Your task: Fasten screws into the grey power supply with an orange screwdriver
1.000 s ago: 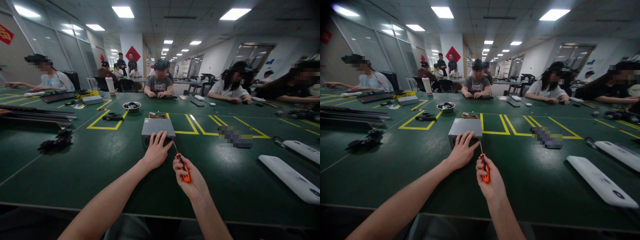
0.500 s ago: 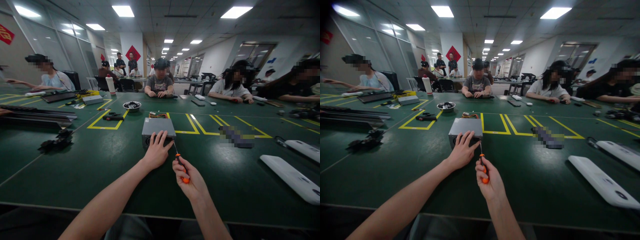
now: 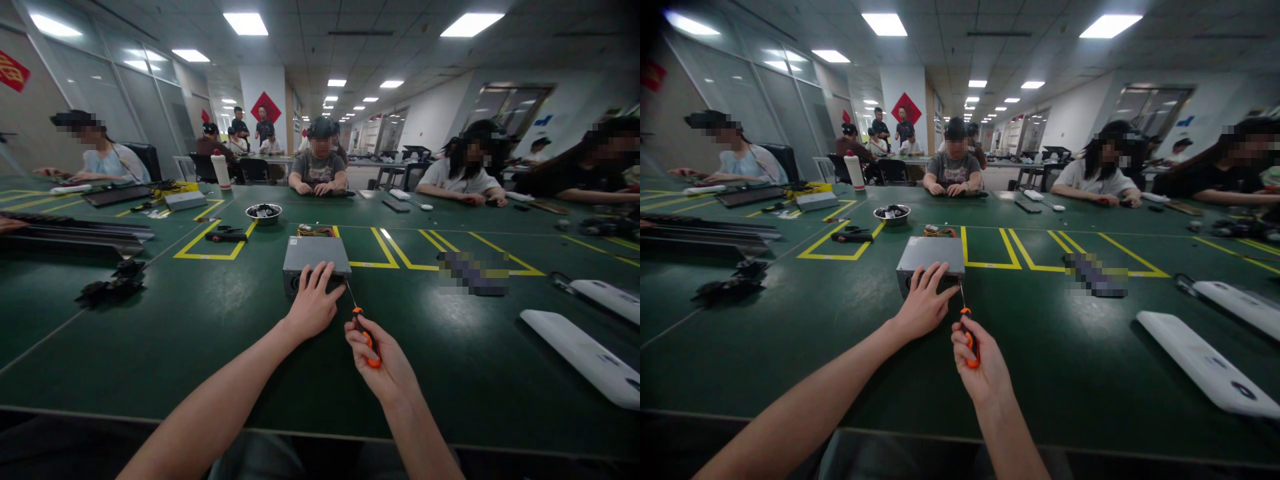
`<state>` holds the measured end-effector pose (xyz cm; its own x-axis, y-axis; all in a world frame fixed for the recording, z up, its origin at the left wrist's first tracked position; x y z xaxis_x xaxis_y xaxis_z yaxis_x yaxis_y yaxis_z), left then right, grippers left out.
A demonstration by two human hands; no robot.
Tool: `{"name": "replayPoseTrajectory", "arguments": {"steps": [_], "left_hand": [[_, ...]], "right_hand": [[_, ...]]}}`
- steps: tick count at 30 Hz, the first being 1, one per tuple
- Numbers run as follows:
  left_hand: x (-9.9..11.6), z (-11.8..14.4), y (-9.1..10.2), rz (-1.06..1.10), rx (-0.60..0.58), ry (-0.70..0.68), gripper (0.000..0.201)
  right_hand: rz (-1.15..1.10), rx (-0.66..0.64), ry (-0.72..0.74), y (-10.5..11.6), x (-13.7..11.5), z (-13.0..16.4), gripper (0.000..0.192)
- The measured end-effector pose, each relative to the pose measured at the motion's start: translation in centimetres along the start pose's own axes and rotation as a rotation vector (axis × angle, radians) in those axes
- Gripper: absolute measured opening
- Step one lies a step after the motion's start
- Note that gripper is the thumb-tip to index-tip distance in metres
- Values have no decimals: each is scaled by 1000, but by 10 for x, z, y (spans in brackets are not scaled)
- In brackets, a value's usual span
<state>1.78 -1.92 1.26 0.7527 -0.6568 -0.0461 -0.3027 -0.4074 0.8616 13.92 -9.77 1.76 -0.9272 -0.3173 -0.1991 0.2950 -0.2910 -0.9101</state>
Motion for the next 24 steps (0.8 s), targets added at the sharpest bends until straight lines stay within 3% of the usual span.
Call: {"name": "replayPoseTrajectory", "arguments": {"steps": [13, 19, 24], "left_hand": [[-1, -1, -1, -21, -8, -5, 41], [-1, -1, -1, -30, -13, -8, 42], [-1, 0, -2, -39, -16, -4, 44]], "right_hand": [[9, 27, -74, -3, 4, 1, 21], [-72, 21, -44, -2, 2, 2, 10], [-105, -64, -73, 1, -1, 1, 18]]}}
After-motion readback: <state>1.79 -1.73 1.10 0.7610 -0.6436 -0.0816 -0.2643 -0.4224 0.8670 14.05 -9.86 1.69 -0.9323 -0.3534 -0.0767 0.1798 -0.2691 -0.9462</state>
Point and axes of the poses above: each hand's wrist, its own z-axis away from the middle knuckle, its own y-axis out of the back of the hand, x = y × z, the point moved 1 cm from there along -z, towards the middle knuckle, and after that the axes turned 5 degrees about -x, right-handed, at the moved point
